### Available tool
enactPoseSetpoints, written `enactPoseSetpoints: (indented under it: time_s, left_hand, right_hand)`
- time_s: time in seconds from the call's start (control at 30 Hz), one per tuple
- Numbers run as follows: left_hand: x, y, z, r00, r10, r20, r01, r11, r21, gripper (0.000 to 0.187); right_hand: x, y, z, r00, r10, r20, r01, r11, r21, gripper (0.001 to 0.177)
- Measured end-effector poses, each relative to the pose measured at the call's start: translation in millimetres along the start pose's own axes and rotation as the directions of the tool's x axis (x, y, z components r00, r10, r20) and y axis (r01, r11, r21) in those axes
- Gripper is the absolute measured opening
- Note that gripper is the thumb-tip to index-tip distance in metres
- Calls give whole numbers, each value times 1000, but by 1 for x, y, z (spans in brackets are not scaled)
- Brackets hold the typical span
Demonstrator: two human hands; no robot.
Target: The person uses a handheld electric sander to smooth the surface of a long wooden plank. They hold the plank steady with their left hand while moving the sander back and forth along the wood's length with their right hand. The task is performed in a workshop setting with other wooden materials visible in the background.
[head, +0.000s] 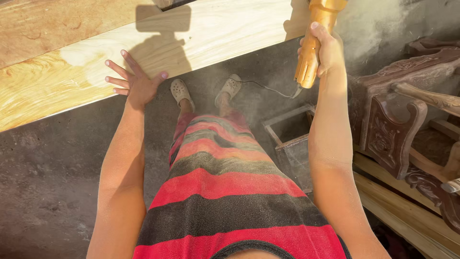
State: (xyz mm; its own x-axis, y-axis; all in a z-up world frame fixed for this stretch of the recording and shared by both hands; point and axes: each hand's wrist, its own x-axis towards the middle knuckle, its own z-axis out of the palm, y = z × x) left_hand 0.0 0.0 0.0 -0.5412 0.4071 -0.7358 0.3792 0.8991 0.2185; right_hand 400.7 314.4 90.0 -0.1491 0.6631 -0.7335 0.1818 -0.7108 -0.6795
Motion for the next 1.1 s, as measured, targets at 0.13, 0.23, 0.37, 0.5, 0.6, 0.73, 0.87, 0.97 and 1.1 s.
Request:
enactPoseSetpoints:
  time_s: [0.13,0.23,0.37,0.5,0.6,0.73,0.87,0.97,1.1]
  left_hand:
    - [-2,0,-1,1000,-4,0,4,1000,-5,139]
    - [-7,8,-7,999,-49,11,48,999,23,138]
    - [-9,16,-10,996,-83,22,82,996,48,137]
    - [-9,13,-11,995,-103,21,101,993,52,136]
    - [-2,13,-9,993,-111,28,110,992,61,136]
    - [-2,7,-6,993,-119,12,118,990,76,135]
    - [-7,2,-4,990,-138,14,136,989,62,139]
    - [1,8,-9,992,-123,21,121,989,86,141]
    - [-3,6,-12,988,-145,48,139,985,107,144]
  right_hand:
    - [4,6,26,997,-15,78,10,998,62,37]
    - [0,34,88,976,16,217,-20,1000,16,40]
    - [-14,60,164,928,-55,367,131,974,-184,39]
    - [-14,53,152,940,-26,340,60,994,-89,40]
    - [-2,34,93,974,-23,224,18,1000,22,42]
    - [14,7,28,993,-78,88,65,987,149,41]
    - [20,9,23,995,-80,55,65,971,228,42]
    - [6,30,54,991,-68,111,48,984,174,41]
    - [0,33,53,986,-69,153,41,983,179,39]
